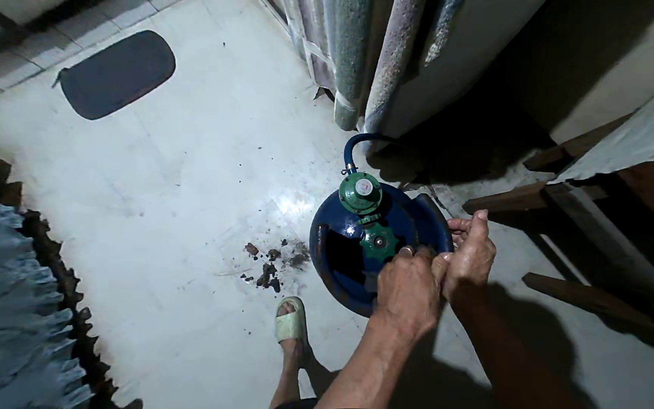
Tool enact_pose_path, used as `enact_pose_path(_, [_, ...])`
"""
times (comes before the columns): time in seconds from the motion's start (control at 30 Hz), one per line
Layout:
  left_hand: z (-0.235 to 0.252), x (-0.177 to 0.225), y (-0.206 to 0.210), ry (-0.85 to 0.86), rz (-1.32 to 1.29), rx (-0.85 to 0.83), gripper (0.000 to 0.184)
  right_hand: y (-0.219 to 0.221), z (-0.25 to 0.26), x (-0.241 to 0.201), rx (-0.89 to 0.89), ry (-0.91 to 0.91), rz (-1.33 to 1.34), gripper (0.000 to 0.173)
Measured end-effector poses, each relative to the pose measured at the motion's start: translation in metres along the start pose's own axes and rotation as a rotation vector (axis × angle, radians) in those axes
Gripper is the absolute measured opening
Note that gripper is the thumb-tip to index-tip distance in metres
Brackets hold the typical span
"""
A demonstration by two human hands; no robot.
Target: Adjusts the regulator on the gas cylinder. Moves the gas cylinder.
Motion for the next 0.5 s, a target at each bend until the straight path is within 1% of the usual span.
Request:
enact_pose_path(0.03, [-0.006,-0.002,-0.001,-0.003,0.016,0.091,0.052,0.0,0.001,0.0,-0.019,0.008,0.027,0.069])
enact_pose_path(0.07, [-0.012,-0.006,-0.003,0.032,0.0,0.225,0.05,0.0,0.002,0.0,-0.033,0.01,0.053,0.068])
enact_pose_path(0.13, [-0.032,-0.016,-0.016,0.146,-0.101,0.447,0.041,-0.001,0.003,0.002,-0.033,0.003,0.074,0.067])
enact_pose_path(0.17, [-0.045,-0.023,-0.028,0.201,-0.161,0.513,0.037,0.0,0.003,0.002,-0.023,0.001,0.065,0.065])
enact_pose_path(0.2, [-0.058,-0.03,-0.043,0.233,-0.232,0.539,0.035,0.0,0.002,0.001,-0.017,0.003,0.044,0.063])
enact_pose_path(0.27, [-0.085,-0.048,-0.08,0.245,-0.377,0.511,0.036,0.002,0.003,-0.002,-0.001,-0.01,-0.006,0.057])
enact_pose_path(0.3, [-0.096,-0.059,-0.098,0.224,-0.417,0.506,0.037,0.002,0.004,-0.002,0.009,-0.033,-0.032,0.053])
enact_pose_path(0.37, [-0.104,-0.082,-0.13,0.146,-0.413,0.57,0.038,0.002,0.006,-0.002,0.015,-0.088,-0.093,0.048])
enact_pose_path(0.43, [-0.095,-0.104,-0.15,0.039,-0.411,0.688,0.04,0.003,0.008,-0.002,0.036,-0.144,-0.135,0.044])
enact_pose_path(0.5, [-0.069,-0.121,-0.159,-0.058,-0.506,0.767,0.046,0.004,0.009,-0.001,0.077,-0.2,-0.166,0.04])
Point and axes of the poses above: each hand's wrist, its own z-axis towards the middle knuckle, its own y-axis out of the palm, x = y × z, the point moved 1 cm from there along z, towards the middle knuckle, and after that the axes turned 7 degrees about -z, right-handed, at the moved point
